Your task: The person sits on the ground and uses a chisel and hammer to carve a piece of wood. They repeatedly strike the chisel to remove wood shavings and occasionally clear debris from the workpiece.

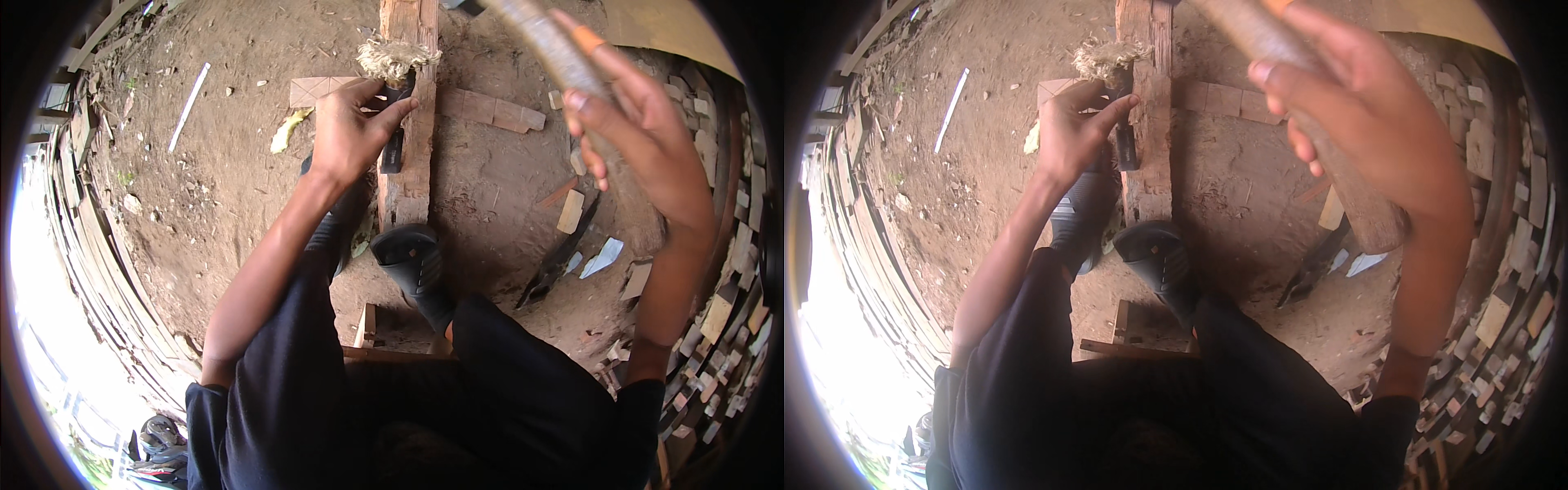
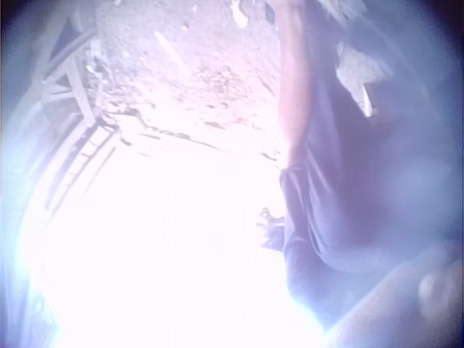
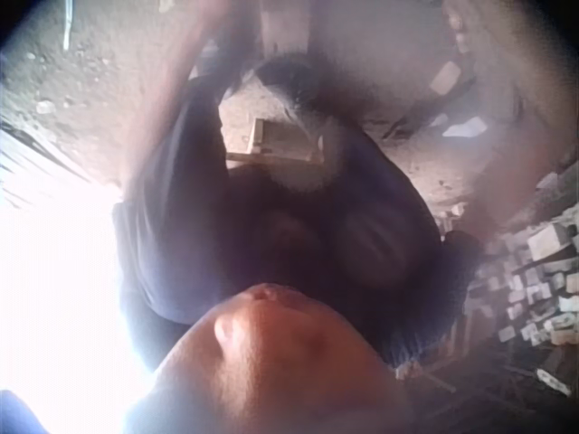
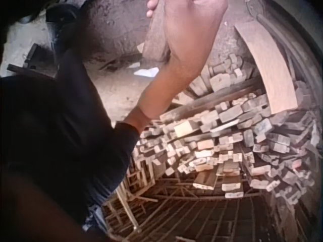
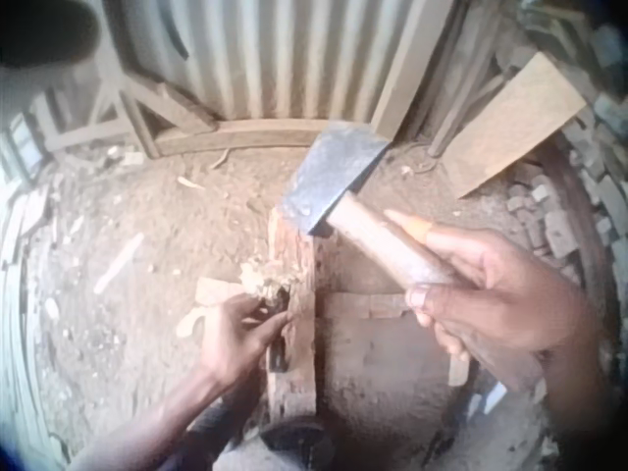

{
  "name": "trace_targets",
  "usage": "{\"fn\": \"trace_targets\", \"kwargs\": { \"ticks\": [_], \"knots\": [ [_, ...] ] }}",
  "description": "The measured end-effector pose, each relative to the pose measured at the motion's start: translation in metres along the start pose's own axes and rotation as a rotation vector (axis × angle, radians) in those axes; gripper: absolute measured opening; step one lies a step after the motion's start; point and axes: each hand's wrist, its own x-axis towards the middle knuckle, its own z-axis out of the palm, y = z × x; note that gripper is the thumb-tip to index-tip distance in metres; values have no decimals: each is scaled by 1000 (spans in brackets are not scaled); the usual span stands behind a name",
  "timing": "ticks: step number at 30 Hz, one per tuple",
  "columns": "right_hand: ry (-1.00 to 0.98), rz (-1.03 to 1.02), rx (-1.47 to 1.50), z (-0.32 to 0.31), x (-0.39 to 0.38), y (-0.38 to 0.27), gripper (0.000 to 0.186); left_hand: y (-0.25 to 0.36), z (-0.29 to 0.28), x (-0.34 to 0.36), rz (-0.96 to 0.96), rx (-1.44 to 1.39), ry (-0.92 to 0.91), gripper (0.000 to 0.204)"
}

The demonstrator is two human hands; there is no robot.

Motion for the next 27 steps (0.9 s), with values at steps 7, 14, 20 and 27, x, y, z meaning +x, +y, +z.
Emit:
{"fn": "trace_targets", "kwargs": {
  "ticks": [7,14,20,27],
  "knots": [
    [-140,87,-27,5,12,0,55,-5,3,-3,-51,-47,-14,31],
    [-21,182,40,-6,3,-41,63,0,11,1,37,-43,-37,32],
    [-107,99,-47,7,0,5,58,0,9,-6,43,-37,-9,29],
    [-83,261,50,-1,5,-31,68,1,10,-11,42,-120,-11,26]
  ]
}}
